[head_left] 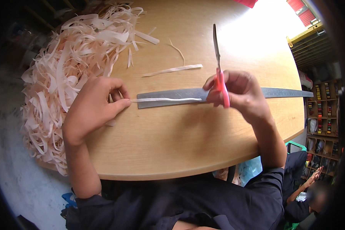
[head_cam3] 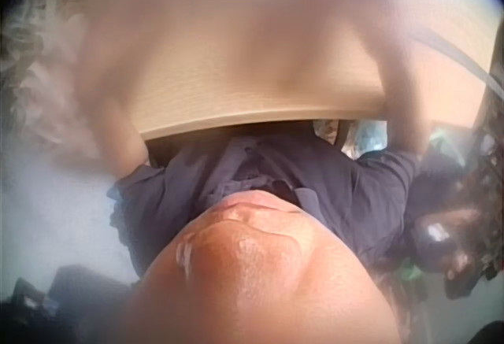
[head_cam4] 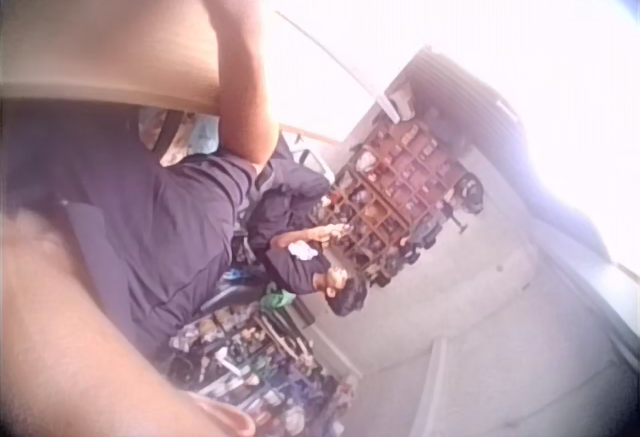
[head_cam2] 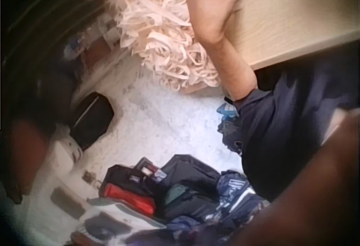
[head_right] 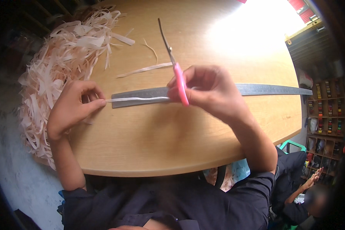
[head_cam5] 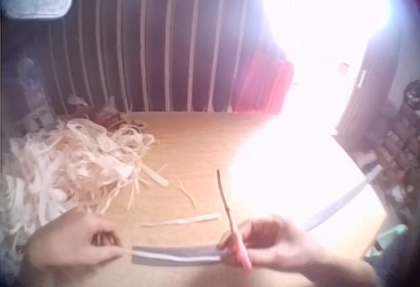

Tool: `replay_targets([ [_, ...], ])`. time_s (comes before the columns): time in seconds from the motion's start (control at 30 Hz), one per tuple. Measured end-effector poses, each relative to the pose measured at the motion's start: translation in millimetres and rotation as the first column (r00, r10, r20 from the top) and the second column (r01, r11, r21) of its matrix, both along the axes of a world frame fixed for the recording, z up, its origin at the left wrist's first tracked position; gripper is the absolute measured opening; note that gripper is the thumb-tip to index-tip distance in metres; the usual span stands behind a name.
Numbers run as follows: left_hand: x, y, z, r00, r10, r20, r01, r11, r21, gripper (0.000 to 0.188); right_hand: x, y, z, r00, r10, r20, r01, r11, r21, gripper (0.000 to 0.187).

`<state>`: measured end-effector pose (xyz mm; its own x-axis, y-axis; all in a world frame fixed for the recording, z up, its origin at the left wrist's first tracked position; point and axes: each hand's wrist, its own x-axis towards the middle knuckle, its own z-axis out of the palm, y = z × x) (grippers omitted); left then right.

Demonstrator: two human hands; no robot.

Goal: The person uses pink scissors and a metal ruler to cut long strips of light-colored rubber into uniform short pieces on a wooden table. The cut pieces accumulate in a pile on the left side of the table.

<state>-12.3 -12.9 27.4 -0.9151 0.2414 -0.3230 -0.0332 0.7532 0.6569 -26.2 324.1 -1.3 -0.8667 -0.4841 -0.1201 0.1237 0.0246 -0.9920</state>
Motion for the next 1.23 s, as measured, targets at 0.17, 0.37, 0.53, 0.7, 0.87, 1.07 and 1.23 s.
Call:
replay_targets([
  [0.17,-3,4,-1,0.999,-0.019,-0.031,0.019,1.000,0.007,0.011,15,-13,10,0.961,0.170,0.218,-0.173,0.985,-0.006,0.025],
  [0.37,-3,4,-3,0.994,-0.057,-0.094,0.056,0.998,-0.011,0.014,16,-17,9,0.979,0.162,0.121,-0.178,0.975,0.132,0.032],
  [0.53,-1,5,0,0.985,-0.063,-0.160,0.061,0.998,-0.017,0.017,7,-6,14,0.996,-0.088,0.004,0.087,0.984,0.157,0.024],
  [0.7,-1,10,2,0.979,-0.055,-0.199,0.048,0.998,-0.039,0.018,5,-3,12,0.934,0.003,-0.359,0.183,0.855,0.485,0.017],
  [0.87,1,8,3,0.985,-0.043,-0.168,0.042,0.999,-0.007,0.015,21,-14,3,0.656,0.350,-0.669,0.192,0.780,0.596,0.020],
  [1.07,-2,5,-2,0.994,-0.013,-0.109,0.013,1.000,0.002,0.010,25,-20,-2,0.642,0.467,-0.608,0.136,0.711,0.690,0.021],
  [1.23,-2,6,1,0.995,-0.036,-0.092,0.034,0.999,-0.023,0.010,26,-20,-1,0.590,0.620,-0.517,0.100,0.579,0.809,0.022],
])
